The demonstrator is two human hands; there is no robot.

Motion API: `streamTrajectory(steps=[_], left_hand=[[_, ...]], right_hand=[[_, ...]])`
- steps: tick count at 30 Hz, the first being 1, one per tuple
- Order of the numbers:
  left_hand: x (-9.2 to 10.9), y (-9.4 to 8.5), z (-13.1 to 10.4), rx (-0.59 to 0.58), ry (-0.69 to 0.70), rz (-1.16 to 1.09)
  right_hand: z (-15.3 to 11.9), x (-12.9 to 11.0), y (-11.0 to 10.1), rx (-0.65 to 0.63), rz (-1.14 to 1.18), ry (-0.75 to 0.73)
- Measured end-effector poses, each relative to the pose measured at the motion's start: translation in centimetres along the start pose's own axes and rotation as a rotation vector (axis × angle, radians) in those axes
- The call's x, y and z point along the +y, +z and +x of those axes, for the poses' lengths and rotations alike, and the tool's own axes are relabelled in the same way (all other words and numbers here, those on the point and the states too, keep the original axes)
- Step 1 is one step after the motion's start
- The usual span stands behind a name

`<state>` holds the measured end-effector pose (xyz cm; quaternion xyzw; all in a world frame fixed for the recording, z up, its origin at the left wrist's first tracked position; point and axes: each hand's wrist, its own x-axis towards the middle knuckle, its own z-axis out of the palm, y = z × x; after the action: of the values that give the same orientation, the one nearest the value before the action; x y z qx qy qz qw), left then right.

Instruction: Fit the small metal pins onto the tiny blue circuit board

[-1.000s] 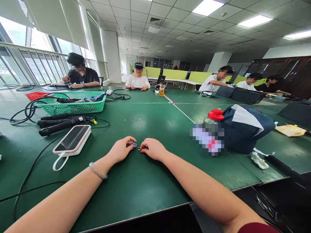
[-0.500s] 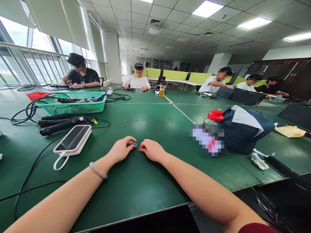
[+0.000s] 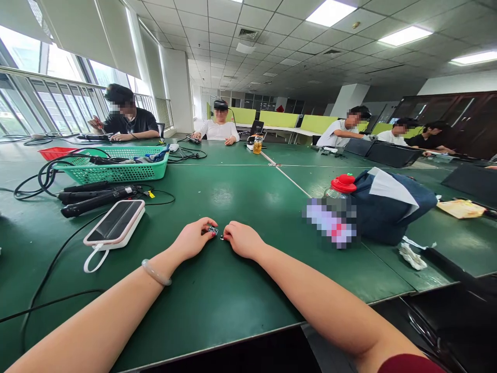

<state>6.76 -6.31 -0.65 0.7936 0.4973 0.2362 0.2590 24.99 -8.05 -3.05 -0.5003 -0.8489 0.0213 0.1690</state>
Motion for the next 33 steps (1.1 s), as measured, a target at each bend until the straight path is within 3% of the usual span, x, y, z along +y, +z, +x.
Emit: streamTrajectory(steps=[8,33], left_hand=[[0.21,-0.14,-0.06,-0.012,0.002,0.009],[0.41,0.03,-0.10,-0.075,0.019,-0.023]], right_hand=[[0.14,-0.37,-0.06,0.050,0.070,0.078],[0.17,-0.35,-0.16,0.027,0.118,0.048]])
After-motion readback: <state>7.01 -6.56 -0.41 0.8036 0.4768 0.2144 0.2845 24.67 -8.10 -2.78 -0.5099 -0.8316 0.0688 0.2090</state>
